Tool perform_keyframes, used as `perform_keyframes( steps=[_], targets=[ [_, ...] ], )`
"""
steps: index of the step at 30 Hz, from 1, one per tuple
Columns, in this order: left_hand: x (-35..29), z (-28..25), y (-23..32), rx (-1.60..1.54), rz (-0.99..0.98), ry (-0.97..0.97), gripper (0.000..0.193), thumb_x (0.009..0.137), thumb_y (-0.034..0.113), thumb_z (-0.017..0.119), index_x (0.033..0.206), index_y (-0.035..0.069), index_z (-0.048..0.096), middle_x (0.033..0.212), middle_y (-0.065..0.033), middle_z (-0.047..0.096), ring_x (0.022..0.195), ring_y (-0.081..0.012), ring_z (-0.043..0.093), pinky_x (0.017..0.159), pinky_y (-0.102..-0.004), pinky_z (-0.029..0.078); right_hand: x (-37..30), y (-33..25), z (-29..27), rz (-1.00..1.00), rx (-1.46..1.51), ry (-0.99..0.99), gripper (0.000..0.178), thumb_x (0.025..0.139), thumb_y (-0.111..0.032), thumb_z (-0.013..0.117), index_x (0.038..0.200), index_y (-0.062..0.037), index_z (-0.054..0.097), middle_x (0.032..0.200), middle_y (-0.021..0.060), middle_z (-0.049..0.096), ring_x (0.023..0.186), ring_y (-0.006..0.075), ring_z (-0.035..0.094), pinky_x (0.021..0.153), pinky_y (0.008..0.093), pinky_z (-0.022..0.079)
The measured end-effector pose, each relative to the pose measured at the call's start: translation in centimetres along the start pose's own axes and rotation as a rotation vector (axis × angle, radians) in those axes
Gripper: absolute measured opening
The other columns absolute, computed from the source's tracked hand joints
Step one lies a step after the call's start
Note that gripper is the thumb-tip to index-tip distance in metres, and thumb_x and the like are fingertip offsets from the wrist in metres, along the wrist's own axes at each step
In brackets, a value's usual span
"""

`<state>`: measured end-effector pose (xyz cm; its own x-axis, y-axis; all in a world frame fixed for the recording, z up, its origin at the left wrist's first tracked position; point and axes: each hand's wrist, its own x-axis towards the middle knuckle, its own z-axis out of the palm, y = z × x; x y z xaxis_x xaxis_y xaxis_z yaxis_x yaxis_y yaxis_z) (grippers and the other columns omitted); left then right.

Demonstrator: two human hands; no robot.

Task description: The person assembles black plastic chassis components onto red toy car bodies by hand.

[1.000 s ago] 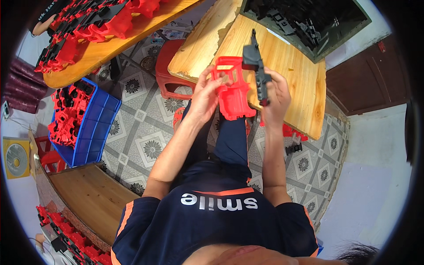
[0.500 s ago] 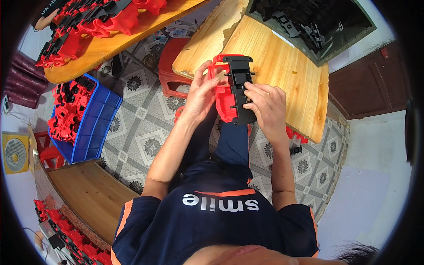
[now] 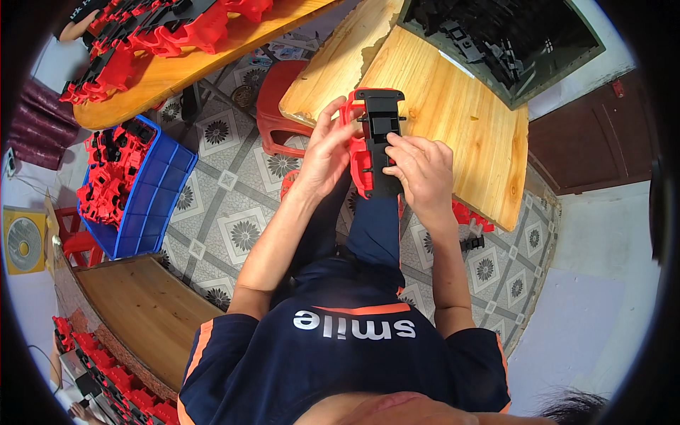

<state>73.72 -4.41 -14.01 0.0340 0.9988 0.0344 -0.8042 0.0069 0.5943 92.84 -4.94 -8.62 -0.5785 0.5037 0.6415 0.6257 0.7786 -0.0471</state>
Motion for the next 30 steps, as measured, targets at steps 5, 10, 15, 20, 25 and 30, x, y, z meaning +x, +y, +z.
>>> perform_keyframes(
  steps=[5,10,15,20,25,30],
  targets=[
    [-0.3,0.7,-0.7,0.188,0.07,0.036,0.065,0.091,0.012,0.064,0.144,0.012,0.027,0.134,-0.0126,0.047,0.118,-0.021,0.052,0.099,-0.0372,0.047,0.2,-0.1,0.1,0.06,0.17,0.037,0.04,0.073,-0.023,0.076,0.109,-0.0089,0.063,0.116,0.0045,0.066,0.105,0.0228,0.058,0.091,0.039,0.04],
    [-0.4,2.2,-0.8,0.202,0.037,-0.03,0.063,0.094,0.022,0.063,0.144,0.009,0.027,0.134,-0.0122,0.047,0.12,-0.0201,0.05,0.1,-0.0347,0.044,3.0,1.3,2.4,0.801,1.25,0.276,0.046,0.088,-0.021,0.072,0.127,-0.0019,0.056,0.115,0.0093,0.064,0.104,0.0157,0.06,0.09,0.03,0.048],
    [0.4,1.0,0.0,0.535,0.222,0.135,0.058,0.094,0.033,0.064,0.136,0.001,0.04,0.121,-0.0112,0.054,0.111,-0.0161,0.052,0.098,-0.0299,0.043,4.8,0.3,7.0,0.497,0.756,0.193,0.051,0.088,-0.018,0.072,0.13,0.0016,0.052,0.114,0.0108,0.064,0.101,0.0177,0.061,0.086,0.0297,0.05],
    [-1.1,0.5,4.5,0.372,0.38,0.301,0.043,0.095,0.03,0.062,0.125,0.003,0.047,0.112,-0.0074,0.057,0.102,-0.0136,0.055,0.09,-0.0291,0.048,6.0,-2.0,7.0,0.534,1.611,-0.009,0.067,0.097,-0.03,0.06,0.149,-0.0035,0.029,0.144,0.0166,0.043,0.128,0.0251,0.05,0.104,0.0351,0.042],
    [-4.8,4.4,9.4,0.362,0.63,0.223,0.047,0.093,0.022,0.062,0.134,0.008,0.044,0.125,-0.0065,0.049,0.116,-0.0143,0.047,0.1,-0.0307,0.04,4.5,-4.5,7.8,0.562,1.697,-0.128,0.066,0.092,-0.024,0.063,0.145,0.0012,0.032,0.132,0.0135,0.052,0.118,0.0233,0.055,0.1,0.0362,0.046],
    [-10.3,1.4,13.6,0.974,0.735,-0.017,0.129,0.073,0.024,0.083,0.152,0.008,-0.018,0.149,-0.018,0.029,0.136,-0.0251,0.036,0.112,-0.0374,0.031,6.6,-8.5,8.1,0.348,1.863,-0.125,0.081,0.086,-0.039,0.071,0.145,0.0012,0.033,0.133,0.0142,0.05,0.118,0.0259,0.054,0.101,0.0379,0.044]
  ],
)
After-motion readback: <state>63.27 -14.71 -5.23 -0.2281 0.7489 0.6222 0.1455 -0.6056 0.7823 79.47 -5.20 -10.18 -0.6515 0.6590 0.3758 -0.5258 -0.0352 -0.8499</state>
